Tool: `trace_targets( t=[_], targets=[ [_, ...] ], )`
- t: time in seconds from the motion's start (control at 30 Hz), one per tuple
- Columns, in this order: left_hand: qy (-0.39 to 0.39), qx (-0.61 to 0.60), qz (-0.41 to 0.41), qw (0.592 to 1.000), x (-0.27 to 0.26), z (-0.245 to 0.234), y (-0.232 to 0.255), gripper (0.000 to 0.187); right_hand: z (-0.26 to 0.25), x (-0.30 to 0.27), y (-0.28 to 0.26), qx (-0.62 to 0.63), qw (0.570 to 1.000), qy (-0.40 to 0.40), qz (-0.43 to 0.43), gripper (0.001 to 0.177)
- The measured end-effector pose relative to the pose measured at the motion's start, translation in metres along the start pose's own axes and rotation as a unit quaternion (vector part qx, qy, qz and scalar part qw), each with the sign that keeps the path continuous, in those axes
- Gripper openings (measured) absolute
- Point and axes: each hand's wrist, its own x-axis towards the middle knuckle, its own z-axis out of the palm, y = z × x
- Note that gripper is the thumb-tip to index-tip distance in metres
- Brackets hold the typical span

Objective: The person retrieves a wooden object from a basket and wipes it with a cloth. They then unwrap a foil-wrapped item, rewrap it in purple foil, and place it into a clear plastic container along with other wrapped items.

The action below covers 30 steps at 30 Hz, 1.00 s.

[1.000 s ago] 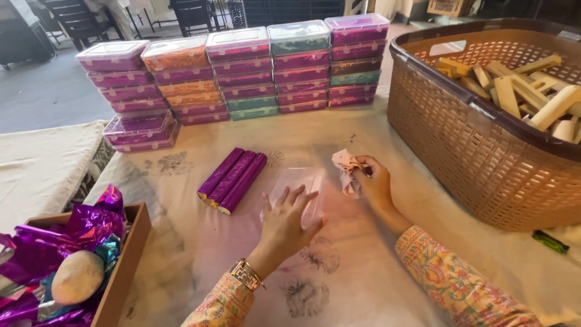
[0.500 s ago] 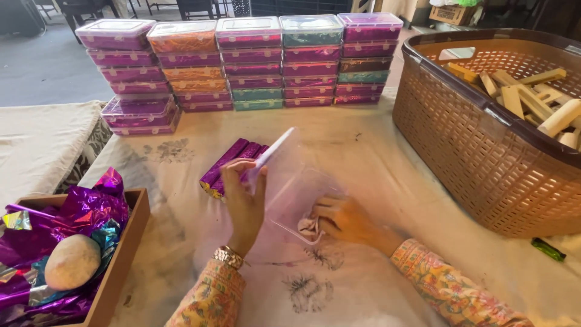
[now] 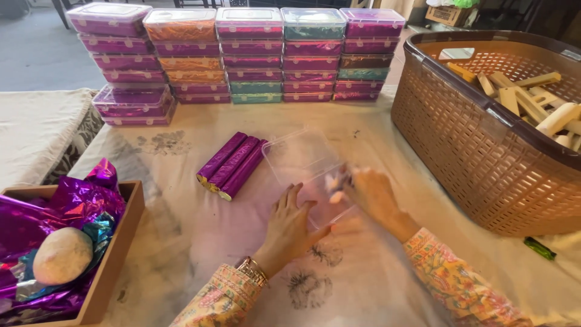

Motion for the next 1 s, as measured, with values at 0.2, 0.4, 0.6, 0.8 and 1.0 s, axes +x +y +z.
trace_targets(
  t=[0.2,0.4,0.6,0.8,1.0],
  targets=[
    [-0.018,-0.11,-0.037,0.993,0.009,-0.008,-0.02,0.081,0.045,0.025,0.008,-0.019,0.999,-0.018,-0.024,0.018],
    [-0.073,-0.193,-0.098,0.974,0.014,-0.007,-0.056,0.092,0.075,0.046,-0.023,0.187,0.953,-0.104,-0.214,0.02],
    [-0.049,-0.162,-0.031,0.985,0.011,0.008,-0.075,0.104,0.03,0.048,0.004,0.056,0.965,-0.199,-0.164,0.026],
    [-0.059,-0.178,-0.047,0.981,0.019,-0.002,-0.069,0.11,0.052,0.05,0.027,-0.082,0.982,-0.165,-0.047,0.019],
    [-0.084,-0.185,-0.077,0.976,0.017,0.0,-0.069,0.117,0.056,0.044,-0.006,0.266,0.918,-0.166,-0.242,0.027]
  ],
)
